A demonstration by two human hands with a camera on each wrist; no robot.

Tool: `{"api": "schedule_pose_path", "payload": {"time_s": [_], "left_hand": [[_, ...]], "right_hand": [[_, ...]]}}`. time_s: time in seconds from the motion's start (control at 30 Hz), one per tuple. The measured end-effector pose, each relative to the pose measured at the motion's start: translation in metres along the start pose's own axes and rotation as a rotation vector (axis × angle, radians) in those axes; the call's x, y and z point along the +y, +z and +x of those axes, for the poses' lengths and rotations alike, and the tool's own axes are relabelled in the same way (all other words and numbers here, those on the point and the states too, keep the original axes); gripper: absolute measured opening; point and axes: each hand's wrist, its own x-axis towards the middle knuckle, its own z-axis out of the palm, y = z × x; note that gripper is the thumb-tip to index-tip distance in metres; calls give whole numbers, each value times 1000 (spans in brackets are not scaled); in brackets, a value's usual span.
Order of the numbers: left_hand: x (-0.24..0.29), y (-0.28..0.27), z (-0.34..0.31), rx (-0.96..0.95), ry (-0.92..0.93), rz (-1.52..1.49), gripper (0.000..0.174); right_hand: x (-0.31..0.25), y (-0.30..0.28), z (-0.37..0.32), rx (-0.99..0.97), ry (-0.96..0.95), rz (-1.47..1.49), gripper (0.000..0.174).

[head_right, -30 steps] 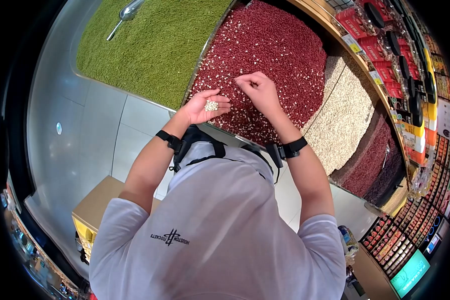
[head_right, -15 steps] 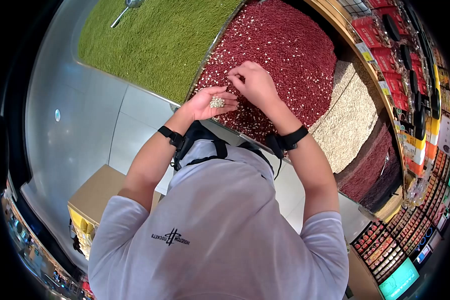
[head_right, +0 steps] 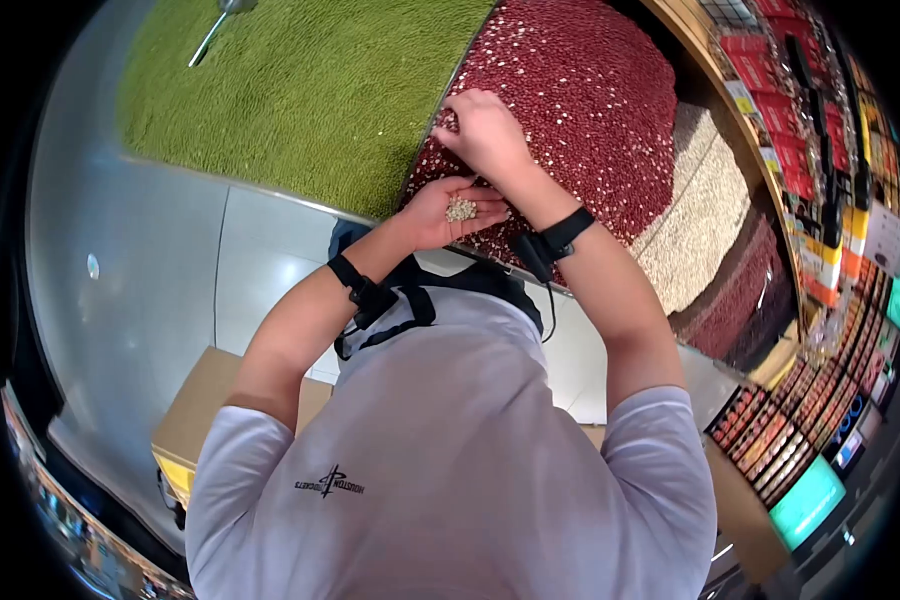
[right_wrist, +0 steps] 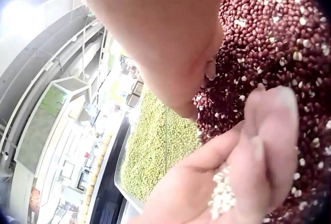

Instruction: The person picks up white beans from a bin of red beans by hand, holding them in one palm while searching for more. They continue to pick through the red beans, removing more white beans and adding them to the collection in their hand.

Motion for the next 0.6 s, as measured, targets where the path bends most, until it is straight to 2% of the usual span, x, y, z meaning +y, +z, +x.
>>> {"api": "schedule_pose_path", "payload": {"time_s": [0.2, 0.3, 0.37, 0.4, 0.47, 0.5, 0.53, 0.6], "left_hand": [[1, 15, -2, 93, -21, 66, 30], [-3, 20, 5, 187, 52, 172, 29], [-5, 24, 3, 180, -13, 258, 29], [-5, 21, 2, 201, 2, 260, 29], [-4, 10, 2, 88, -68, 177, 28], [-7, 9, 2, 108, -34, 168, 31], [-7, 14, -3, 223, -53, 212, 41], [-4, 11, -6, 172, -126, 215, 40]], "right_hand": [[-9, 5, -7, 56, -40, -28, 36], [-3, 14, -10, 65, -56, -14, 27], [4, 17, -13, 53, -69, 19, 24], [9, 18, -15, 18, -109, 73, 20], [17, 19, -21, -19, -163, 151, 16], [23, 13, -26, -92, -151, 165, 14], [29, 5, -31, -160, -141, 172, 14], [45, -18, -44, -196, -173, 152, 16]]}}
